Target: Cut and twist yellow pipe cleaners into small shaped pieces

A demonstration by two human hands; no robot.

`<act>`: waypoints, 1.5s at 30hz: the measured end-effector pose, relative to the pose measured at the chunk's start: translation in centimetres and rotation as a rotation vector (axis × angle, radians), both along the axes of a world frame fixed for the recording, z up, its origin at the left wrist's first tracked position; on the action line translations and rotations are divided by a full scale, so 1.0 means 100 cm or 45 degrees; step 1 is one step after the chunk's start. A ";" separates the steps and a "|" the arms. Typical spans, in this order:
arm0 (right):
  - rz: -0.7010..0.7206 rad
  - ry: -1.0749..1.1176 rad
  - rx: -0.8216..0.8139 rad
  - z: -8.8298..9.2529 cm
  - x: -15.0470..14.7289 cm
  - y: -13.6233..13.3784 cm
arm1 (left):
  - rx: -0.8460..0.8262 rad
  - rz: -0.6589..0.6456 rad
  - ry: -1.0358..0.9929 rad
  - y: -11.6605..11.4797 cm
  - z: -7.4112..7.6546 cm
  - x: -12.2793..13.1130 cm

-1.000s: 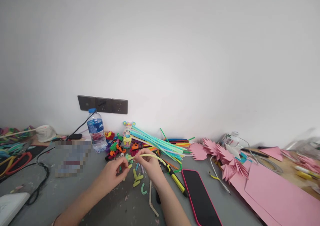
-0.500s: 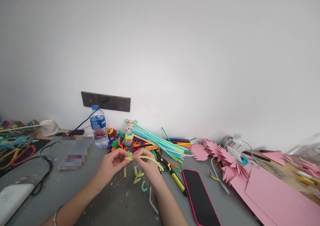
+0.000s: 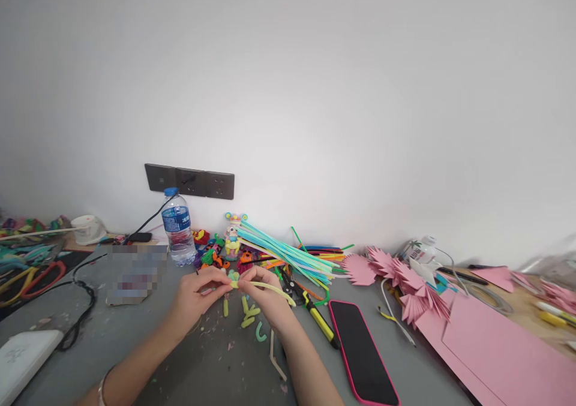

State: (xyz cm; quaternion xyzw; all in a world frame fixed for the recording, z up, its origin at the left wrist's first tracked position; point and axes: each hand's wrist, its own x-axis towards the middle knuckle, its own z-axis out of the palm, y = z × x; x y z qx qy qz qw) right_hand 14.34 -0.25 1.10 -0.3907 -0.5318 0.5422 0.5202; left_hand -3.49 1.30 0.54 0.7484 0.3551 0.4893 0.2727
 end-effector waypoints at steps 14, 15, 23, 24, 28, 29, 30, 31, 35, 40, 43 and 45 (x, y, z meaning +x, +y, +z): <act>0.192 0.119 -0.006 0.002 0.008 -0.002 | 0.086 -0.033 -0.091 -0.008 0.012 -0.003; 0.211 0.111 0.009 0.004 0.008 -0.003 | 0.072 -0.040 -0.099 -0.008 0.012 -0.003; 0.344 0.182 0.035 0.005 0.008 -0.007 | -0.268 -0.094 -0.227 -0.013 0.015 0.003; 0.356 0.190 0.027 0.005 0.007 -0.007 | -0.312 -0.080 -0.237 -0.014 0.015 0.003; 0.386 0.185 -0.001 0.005 0.006 -0.007 | -0.310 -0.057 -0.227 -0.015 0.017 0.002; 0.385 0.181 -0.005 0.005 0.006 -0.008 | -0.254 -0.062 -0.214 -0.015 0.017 0.002; 0.383 0.180 -0.004 0.006 0.006 -0.008 | -0.175 -0.068 -0.199 -0.014 0.017 0.001; 0.381 0.180 0.004 0.006 0.006 -0.008 | -0.078 -0.074 -0.183 -0.014 0.017 0.000; 0.388 0.176 0.070 0.007 0.006 -0.007 | 0.243 -0.108 -0.097 -0.011 0.015 -0.003; 0.440 0.158 0.012 0.006 0.009 -0.008 | 0.166 -0.061 -0.097 -0.012 0.014 -0.003; 0.480 0.182 -0.015 0.007 0.009 -0.009 | 0.277 -0.088 -0.049 -0.011 0.017 -0.003; 0.506 0.206 -0.035 0.007 0.009 -0.009 | 0.383 -0.107 -0.024 -0.010 0.019 -0.003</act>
